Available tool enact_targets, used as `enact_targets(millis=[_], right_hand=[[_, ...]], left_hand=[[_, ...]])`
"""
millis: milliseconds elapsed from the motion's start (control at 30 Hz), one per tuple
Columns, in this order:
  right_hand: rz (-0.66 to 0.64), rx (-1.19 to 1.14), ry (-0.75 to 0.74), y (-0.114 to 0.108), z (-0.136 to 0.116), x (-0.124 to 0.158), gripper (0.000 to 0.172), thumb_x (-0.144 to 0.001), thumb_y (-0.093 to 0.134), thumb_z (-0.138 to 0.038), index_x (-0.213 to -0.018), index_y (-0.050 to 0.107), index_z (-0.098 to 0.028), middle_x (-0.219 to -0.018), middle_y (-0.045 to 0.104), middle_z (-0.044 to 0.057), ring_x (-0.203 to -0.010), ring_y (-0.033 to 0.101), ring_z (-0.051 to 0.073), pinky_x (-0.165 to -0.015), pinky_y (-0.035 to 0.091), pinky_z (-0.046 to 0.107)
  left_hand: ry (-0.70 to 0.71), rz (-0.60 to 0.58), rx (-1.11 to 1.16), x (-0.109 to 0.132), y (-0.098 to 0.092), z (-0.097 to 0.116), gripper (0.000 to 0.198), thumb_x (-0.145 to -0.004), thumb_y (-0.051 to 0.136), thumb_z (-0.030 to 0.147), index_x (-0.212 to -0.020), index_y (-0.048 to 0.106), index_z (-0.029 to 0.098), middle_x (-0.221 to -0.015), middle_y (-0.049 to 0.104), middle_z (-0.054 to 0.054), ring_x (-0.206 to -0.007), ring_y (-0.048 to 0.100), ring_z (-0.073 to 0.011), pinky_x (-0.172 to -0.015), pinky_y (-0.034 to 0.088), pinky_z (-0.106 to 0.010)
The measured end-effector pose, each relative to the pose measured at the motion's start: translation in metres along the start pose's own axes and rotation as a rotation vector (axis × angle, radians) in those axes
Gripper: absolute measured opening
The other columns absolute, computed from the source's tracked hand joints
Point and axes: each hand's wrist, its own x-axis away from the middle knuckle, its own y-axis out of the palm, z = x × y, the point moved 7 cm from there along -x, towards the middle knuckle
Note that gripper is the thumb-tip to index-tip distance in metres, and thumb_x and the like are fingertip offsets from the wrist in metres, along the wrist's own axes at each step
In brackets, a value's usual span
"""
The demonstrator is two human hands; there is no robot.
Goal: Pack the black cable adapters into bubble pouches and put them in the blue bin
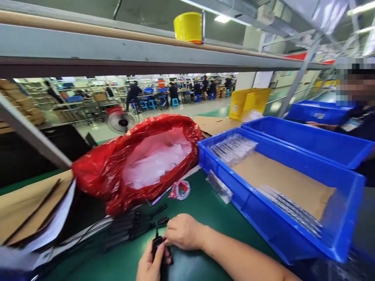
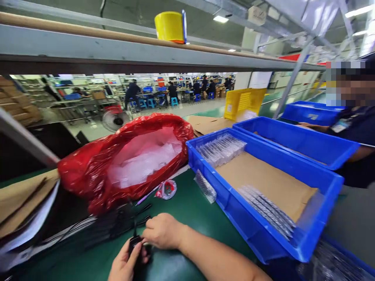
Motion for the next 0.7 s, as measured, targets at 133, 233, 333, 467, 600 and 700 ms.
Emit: enact_targets(millis=[133,233,333,467,600,700], right_hand=[[0.095,-0.06,0.01,-0.012,-0.002,0.0,0.024,-0.089,0.035,-0.022,-0.078,0.055,-0.016,-0.069,0.053,0.002,-0.062,0.044,0.014,-0.056,0.031,0.027],[0.17,-0.108,0.027,-0.018,-0.002,0.002,0.026,-0.089,0.033,-0.021,-0.077,0.055,-0.016,-0.066,0.051,0.003,-0.062,0.042,0.015,-0.057,0.03,0.027],[0.2,-0.16,0.055,-0.017,-0.001,0.004,0.03,-0.09,0.031,-0.021,-0.073,0.055,-0.016,-0.064,0.048,0.002,-0.06,0.04,0.014,-0.056,0.029,0.027],[0.277,-0.324,0.141,-0.02,-0.001,0.007,0.029,-0.089,0.033,-0.021,-0.076,0.059,-0.016,-0.07,0.049,0.005,-0.066,0.043,0.015,-0.06,0.032,0.027],[0.313,-0.597,0.389,-0.018,0.002,0.007,0.031,-0.086,0.039,-0.026,-0.07,0.063,-0.017,-0.066,0.049,0.004,-0.067,0.045,0.016,-0.06,0.035,0.027],[0.211,-0.956,0.569,0.0,0.001,0.007,0.036,-0.084,0.042,-0.031,-0.056,0.059,-0.017,-0.054,0.049,0.001,-0.058,0.046,0.014,-0.057,0.035,0.026]], left_hand=[[-0.026,0.068,0.014,0.007,0.001,0.002,0.042,-0.058,0.068,0.052,-0.072,0.055,0.015,-0.05,0.051,0.004,-0.042,0.046,-0.0088,-0.04,0.042,-0.021],[-0.027,0.071,0.009,0.011,0.005,-0.002,0.041,-0.061,0.065,0.052,-0.073,0.052,0.016,-0.05,0.049,0.005,-0.04,0.042,-0.0075,-0.039,0.04,-0.021],[-0.013,0.03,0.025,0.013,0.008,-0.002,0.038,-0.067,0.062,0.05,-0.077,0.052,0.015,-0.051,0.048,0.005,-0.041,0.043,-0.0067,-0.045,0.043,-0.022],[0.014,0.051,-0.002,0.015,0.006,0.002,0.036,-0.069,0.06,0.049,-0.075,0.05,0.015,-0.053,0.049,0.004,-0.041,0.04,-0.0052,-0.04,0.036,-0.018],[0.014,0.1,-0.009,0.018,0.002,0.005,0.036,-0.068,0.06,0.049,-0.075,0.05,0.015,-0.051,0.046,0.005,-0.04,0.038,-0.0049,-0.036,0.032,-0.016],[0.047,0.117,0.006,0.018,0.001,0.008,0.035,-0.068,0.061,0.047,-0.074,0.051,0.014,-0.055,0.048,0.004,-0.04,0.038,-0.0039,-0.035,0.031,-0.015]])
